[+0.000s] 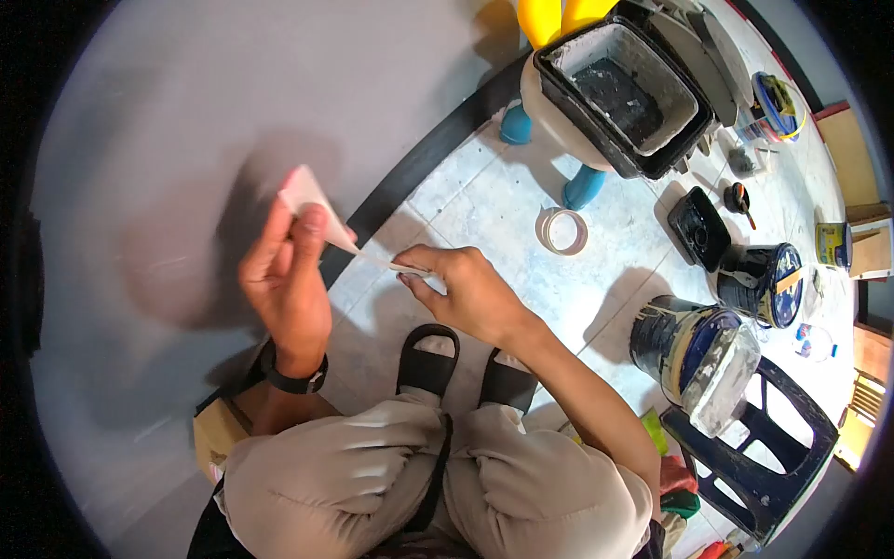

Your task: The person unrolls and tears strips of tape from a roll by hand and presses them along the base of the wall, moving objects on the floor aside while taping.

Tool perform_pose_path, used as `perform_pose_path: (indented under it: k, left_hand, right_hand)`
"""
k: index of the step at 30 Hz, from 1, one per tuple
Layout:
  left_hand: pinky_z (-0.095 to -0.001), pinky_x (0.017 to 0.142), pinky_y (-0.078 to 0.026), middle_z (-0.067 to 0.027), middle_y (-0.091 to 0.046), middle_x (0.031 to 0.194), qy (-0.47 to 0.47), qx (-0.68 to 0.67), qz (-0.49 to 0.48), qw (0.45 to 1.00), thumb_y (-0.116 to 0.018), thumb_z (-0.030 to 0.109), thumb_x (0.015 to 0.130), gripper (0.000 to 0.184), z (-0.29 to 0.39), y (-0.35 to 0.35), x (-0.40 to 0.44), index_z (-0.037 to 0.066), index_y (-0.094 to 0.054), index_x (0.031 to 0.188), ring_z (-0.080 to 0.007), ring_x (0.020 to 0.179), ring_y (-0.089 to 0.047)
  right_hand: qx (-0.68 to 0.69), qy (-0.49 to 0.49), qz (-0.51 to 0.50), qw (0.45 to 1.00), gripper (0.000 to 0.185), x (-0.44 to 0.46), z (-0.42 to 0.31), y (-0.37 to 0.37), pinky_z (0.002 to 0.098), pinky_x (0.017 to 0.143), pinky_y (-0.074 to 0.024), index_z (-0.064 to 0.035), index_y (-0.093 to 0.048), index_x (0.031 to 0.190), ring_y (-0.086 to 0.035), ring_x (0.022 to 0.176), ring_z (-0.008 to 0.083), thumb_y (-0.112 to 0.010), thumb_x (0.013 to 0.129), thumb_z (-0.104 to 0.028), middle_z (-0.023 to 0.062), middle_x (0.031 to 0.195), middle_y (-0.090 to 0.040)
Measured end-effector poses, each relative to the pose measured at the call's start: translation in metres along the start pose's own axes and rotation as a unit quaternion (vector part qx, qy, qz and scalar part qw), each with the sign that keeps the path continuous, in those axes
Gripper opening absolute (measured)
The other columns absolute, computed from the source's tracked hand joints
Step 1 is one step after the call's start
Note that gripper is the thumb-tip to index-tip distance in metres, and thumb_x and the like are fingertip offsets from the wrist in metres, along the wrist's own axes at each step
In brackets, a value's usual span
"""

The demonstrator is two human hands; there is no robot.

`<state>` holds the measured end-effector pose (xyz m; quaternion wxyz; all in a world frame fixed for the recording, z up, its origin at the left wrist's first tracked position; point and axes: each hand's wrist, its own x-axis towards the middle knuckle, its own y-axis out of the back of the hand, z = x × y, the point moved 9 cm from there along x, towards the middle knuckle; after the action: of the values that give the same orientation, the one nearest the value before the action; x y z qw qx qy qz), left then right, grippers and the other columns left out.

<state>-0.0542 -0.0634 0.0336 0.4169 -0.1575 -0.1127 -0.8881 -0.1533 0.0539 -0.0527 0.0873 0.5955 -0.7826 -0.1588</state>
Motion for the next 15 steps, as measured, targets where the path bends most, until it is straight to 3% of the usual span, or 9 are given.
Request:
perform_pose_path:
  k: [2,3,5,6,9,10,12,15]
  left_hand:
    - [-0.0323,0.081,-0.055,-0.0128,-0.068,0.116,-0.057,0.020,0.104,0.993,-0.064,0.004,0.097,0.039,0.008,0.025,0.000,-0.007,-0.057,0.134,-0.0147,0.095,-0.062]
    - [-0.0320,0.076,-0.055,-0.0136,-0.068,0.117,-0.028,-0.027,0.100,0.994,-0.062,0.002,0.097,0.038,0.016,0.025,-0.005,-0.007,-0.057,0.134,-0.0148,0.093,-0.063]
    - [-0.0306,0.084,-0.053,-0.0139,-0.066,0.121,-0.045,0.043,0.179,0.982,-0.060,0.001,0.098,0.038,0.019,0.051,-0.008,-0.007,-0.056,0.135,-0.0151,0.100,-0.063]
    - [-0.0202,0.080,-0.045,-0.0040,-0.068,0.097,-0.073,0.046,0.198,0.976,-0.063,-0.001,0.096,0.045,0.031,0.054,-0.006,-0.007,-0.053,0.139,-0.0066,0.085,-0.056]
    - [-0.0233,0.087,-0.044,-0.0046,-0.067,0.105,-0.076,0.055,0.283,0.955,-0.065,-0.002,0.095,0.046,0.034,0.077,-0.012,-0.006,-0.053,0.139,-0.0087,0.092,-0.056]
    - [-0.0233,0.087,-0.044,-0.0046,-0.067,0.105,-0.074,0.055,0.283,0.955,-0.065,-0.002,0.095,0.046,0.032,0.084,-0.014,-0.006,-0.053,0.139,-0.0087,0.092,-0.056]
    - [-0.0347,0.102,-0.046,-0.0136,-0.064,0.120,-0.074,0.079,0.269,0.957,-0.058,-0.002,0.098,0.049,0.028,0.095,-0.019,-0.008,-0.044,0.145,-0.0159,0.109,-0.059]
    - [-0.0405,0.102,-0.047,-0.0128,-0.064,0.111,-0.081,0.051,0.208,0.973,-0.057,-0.005,0.095,0.055,0.029,0.086,-0.028,-0.007,-0.039,0.148,-0.0166,0.107,-0.059]
  right_hand:
    - [0.064,-0.001,-0.071,0.995,0.023,0.002,0.018,-0.018,0.0344,0.089,-0.0565,-0.0006,-0.067,0.118,-0.072,0.101,0.0249,-0.063,0.096,-0.004,0.0129,0.108,-0.074]
    - [0.061,-0.022,-0.080,0.995,0.023,-0.012,0.028,-0.023,0.0344,0.089,-0.0565,-0.0006,-0.067,0.118,-0.072,0.101,0.0249,-0.063,0.096,-0.004,0.0129,0.108,-0.074]
    - [0.219,-0.058,-0.069,0.972,0.023,-0.016,0.056,-0.035,0.0309,0.089,-0.0564,0.0025,-0.065,0.118,-0.072,0.098,0.0190,-0.061,0.095,0.001,0.0120,0.105,-0.075]
    - [0.222,-0.054,-0.071,0.971,0.023,-0.017,0.059,-0.037,0.0309,0.089,-0.0564,0.0025,-0.065,0.118,-0.072,0.098,0.0190,-0.061,0.095,0.001,0.0120,0.105,-0.075]
    - [0.268,-0.107,-0.081,0.954,0.020,-0.026,0.079,-0.035,0.0300,0.090,-0.0563,0.0035,-0.064,0.115,-0.071,0.096,0.0156,-0.060,0.096,0.003,0.0131,0.103,-0.074]
    - [0.278,-0.123,-0.084,0.949,0.018,-0.031,0.086,-0.034,0.0299,0.090,-0.0561,0.0029,-0.064,0.115,-0.071,0.097,0.0160,-0.060,0.097,0.002,0.0132,0.102,-0.074]
    - [0.289,-0.138,-0.088,0.943,0.017,-0.037,0.097,-0.029,0.0298,0.091,-0.0559,0.0022,-0.063,0.114,-0.071,0.097,0.0164,-0.059,0.097,0.002,0.0133,0.102,-0.074]
    - [0.290,-0.135,-0.075,0.944,0.014,-0.046,0.114,-0.017,0.0284,0.091,-0.0551,0.0021,-0.064,0.111,-0.071,0.096,0.0161,-0.059,0.098,0.001,0.0107,0.100,-0.073]
